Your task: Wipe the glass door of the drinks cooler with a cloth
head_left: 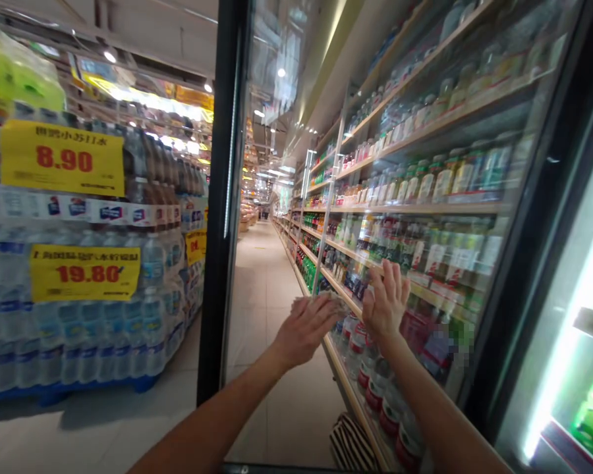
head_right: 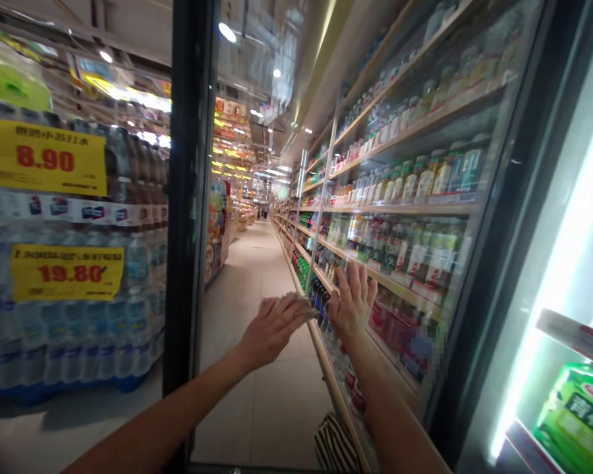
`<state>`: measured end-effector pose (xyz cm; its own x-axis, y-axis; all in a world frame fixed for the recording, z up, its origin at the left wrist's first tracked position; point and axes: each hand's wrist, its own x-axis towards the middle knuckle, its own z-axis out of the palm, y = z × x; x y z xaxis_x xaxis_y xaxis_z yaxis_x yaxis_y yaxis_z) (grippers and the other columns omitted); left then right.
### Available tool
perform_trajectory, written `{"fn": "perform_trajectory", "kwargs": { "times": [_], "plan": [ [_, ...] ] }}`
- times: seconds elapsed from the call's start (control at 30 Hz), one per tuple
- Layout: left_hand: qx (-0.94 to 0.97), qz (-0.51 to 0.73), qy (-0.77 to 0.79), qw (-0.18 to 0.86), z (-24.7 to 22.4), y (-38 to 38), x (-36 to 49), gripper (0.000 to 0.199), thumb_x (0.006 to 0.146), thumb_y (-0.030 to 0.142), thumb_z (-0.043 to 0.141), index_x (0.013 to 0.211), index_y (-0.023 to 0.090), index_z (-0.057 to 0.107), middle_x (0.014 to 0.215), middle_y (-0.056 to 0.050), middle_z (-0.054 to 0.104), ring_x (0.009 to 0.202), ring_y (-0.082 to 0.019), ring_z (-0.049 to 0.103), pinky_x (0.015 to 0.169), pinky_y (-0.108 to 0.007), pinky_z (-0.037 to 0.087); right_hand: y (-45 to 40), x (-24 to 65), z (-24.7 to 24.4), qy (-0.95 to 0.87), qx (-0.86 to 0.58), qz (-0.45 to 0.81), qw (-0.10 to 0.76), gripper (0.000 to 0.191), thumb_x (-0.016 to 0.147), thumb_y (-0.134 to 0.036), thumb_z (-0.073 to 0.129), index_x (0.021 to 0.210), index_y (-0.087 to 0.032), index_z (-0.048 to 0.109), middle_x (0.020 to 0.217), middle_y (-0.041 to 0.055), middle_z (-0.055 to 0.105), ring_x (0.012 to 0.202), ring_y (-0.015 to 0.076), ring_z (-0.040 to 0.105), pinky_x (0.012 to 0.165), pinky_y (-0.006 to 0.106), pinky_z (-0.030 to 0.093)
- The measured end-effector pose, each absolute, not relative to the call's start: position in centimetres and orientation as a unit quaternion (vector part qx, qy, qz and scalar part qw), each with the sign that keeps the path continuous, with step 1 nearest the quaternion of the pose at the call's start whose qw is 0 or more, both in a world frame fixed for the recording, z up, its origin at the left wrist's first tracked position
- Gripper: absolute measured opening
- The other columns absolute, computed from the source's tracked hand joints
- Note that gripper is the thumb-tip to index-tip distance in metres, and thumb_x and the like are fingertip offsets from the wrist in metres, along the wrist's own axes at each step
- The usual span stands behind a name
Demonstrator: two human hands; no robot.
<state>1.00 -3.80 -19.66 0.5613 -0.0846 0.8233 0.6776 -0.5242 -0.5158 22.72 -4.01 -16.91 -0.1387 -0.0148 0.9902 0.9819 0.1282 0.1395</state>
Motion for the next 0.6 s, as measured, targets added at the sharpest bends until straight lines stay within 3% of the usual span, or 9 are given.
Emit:
{"fn": "perform_trajectory", "kwargs": {
  "times": [0.07, 0.23, 0.37, 0.43, 0.6],
  "plan": [
    [-0.749, -0.444, -0.215, 0.442, -18.5, -3.6, 0.8, 0.042, 0.087, 0.017, 0.043, 0.128, 0.024, 0.044, 0.134, -0.003, 0.049, 0.135, -0.018, 0.024, 0.109, -0.037, 0.022, -4.0, 22.8, -16.9, -0.566, -0.429, -0.501, 0.494, 0.046, 0.086, -0.025, 0.037, 0.132, -0.019, 0.042, 0.142, 0.0122, 0.038, 0.135, 0.0249, 0.026, 0.109, 0.048, 0.019],
    [-0.654, -0.545, -0.34, 0.399, -15.7, -3.3, 0.4, 0.043, 0.086, 0.017, 0.043, 0.129, 0.016, 0.042, 0.14, -0.013, 0.039, 0.138, -0.024, 0.014, 0.107, -0.047, 0.023, -3.8, 22.8, -17.0, -0.557, -0.422, -0.515, 0.496, 0.048, 0.086, -0.026, 0.039, 0.134, -0.019, 0.039, 0.143, 0.0126, 0.036, 0.136, 0.0251, 0.026, 0.108, 0.048, 0.019],
    [-0.757, -0.434, -0.194, 0.448, -16.6, -3.5, 2.6, 0.041, 0.087, 0.016, 0.041, 0.128, 0.023, 0.045, 0.137, -0.003, 0.044, 0.137, -0.021, 0.018, 0.109, -0.04, 0.021, -3.8, 22.8, -17.0, -0.563, -0.424, -0.515, 0.488, 0.051, 0.085, -0.025, 0.039, 0.136, -0.02, 0.036, 0.144, 0.0121, 0.035, 0.136, 0.025, 0.025, 0.108, 0.048, 0.02],
    [-0.751, -0.444, -0.196, 0.448, -16.0, -3.3, 2.7, 0.042, 0.088, 0.016, 0.041, 0.128, 0.026, 0.044, 0.136, -0.001, 0.046, 0.137, -0.018, 0.02, 0.109, -0.038, 0.022, -3.9, 22.8, -16.9, -0.563, -0.424, -0.514, 0.489, 0.051, 0.085, -0.023, 0.039, 0.136, -0.021, 0.036, 0.143, 0.0118, 0.036, 0.136, 0.0247, 0.025, 0.108, 0.048, 0.02],
    [-0.658, -0.555, -0.323, 0.394, -13.3, -3.1, 1.4, 0.044, 0.088, 0.017, 0.041, 0.132, 0.018, 0.039, 0.14, -0.012, 0.039, 0.137, -0.023, 0.017, 0.106, -0.047, 0.024, -4.0, 22.6, -16.9, -0.56, -0.422, -0.511, 0.498, 0.049, 0.085, -0.022, 0.038, 0.134, -0.021, 0.039, 0.141, 0.0116, 0.039, 0.136, 0.0246, 0.025, 0.108, 0.049, 0.021]
  ]
}}
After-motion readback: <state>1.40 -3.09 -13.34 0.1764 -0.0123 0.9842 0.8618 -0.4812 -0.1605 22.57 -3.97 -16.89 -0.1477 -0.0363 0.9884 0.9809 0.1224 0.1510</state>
